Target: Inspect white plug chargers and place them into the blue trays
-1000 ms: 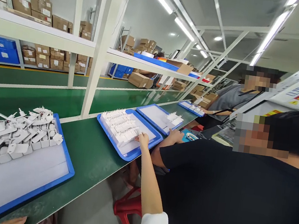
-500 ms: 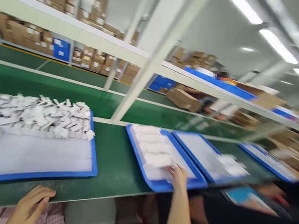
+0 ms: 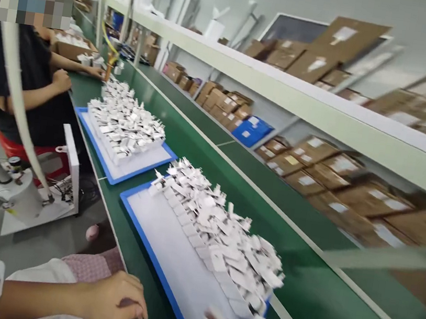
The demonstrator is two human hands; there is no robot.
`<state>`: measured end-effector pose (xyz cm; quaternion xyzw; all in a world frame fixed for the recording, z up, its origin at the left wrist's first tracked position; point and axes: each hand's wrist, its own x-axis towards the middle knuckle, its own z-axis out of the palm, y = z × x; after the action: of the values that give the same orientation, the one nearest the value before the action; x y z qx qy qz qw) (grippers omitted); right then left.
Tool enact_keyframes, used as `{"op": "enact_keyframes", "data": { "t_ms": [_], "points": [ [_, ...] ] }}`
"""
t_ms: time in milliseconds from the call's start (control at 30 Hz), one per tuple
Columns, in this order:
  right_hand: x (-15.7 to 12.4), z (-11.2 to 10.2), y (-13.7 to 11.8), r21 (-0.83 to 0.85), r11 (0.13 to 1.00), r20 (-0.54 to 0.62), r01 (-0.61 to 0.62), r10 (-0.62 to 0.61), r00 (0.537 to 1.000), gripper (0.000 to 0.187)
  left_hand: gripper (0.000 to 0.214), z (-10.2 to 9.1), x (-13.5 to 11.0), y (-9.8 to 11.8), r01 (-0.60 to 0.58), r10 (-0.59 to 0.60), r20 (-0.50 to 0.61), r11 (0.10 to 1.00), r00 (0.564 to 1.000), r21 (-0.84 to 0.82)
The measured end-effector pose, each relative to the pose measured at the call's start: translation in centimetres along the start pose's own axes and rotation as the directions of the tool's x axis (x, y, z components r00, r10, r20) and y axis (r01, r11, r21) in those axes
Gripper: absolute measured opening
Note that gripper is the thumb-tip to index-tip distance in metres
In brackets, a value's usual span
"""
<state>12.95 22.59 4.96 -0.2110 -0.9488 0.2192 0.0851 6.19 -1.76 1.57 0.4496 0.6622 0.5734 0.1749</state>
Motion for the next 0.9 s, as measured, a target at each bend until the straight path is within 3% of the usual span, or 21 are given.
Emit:
{"op": "enact_keyframes", "data": {
  "t_ms": [67,133,233,333,467,633,800,900],
  "points": [
    [2.3,1.3,-4.8,0.011,0.994,0.165,0.112,-0.112,0.980,0.033,0.046,-0.5,-0.3,-0.2,-0.045,0.045,-0.023,0.999,0.999,-0.007],
    [5.8,2.7,-10.2,-0.101,0.980,0.306,0.171,-0.133,0.943,0.037,0.050,-1.3,-0.6,-0.4,-0.066,0.065,-0.046,0.998,0.997,-0.010],
    [11.2,5.3,-16.8,-0.359,0.915,0.315,0.185,-0.068,0.947,0.038,0.057,-2.7,-1.3,-0.9,-0.046,0.045,-0.111,0.999,0.993,-0.005],
    [14.6,7.6,-19.6,-0.435,0.878,0.260,0.200,-0.089,0.961,0.036,0.061,-4.1,-2.0,-1.8,-0.017,0.021,-0.182,1.000,0.983,0.023],
    [15.9,9.1,-19.6,-0.456,0.874,0.195,0.167,-0.085,0.977,0.037,0.049,-5.5,-2.7,-2.4,-0.001,0.001,-0.250,1.000,0.968,0.001],
    [15.6,8.9,-19.2,-0.438,0.891,0.156,0.118,-0.054,0.986,0.036,0.038,-6.5,-2.6,0.0,0.142,-0.146,-0.317,0.989,0.937,-0.036],
    [14.3,6.8,-16.5,-0.399,0.906,0.142,0.140,-0.090,0.986,0.029,0.031,-5.7,-2.2,1.0,0.150,-0.160,-0.293,0.987,0.943,-0.056],
    [12.3,4.6,-13.3,-0.354,0.912,0.237,0.208,-0.128,0.963,0.017,0.033,-4.4,-1.9,0.4,0.149,-0.160,-0.310,0.987,0.937,-0.059]
  ]
}}
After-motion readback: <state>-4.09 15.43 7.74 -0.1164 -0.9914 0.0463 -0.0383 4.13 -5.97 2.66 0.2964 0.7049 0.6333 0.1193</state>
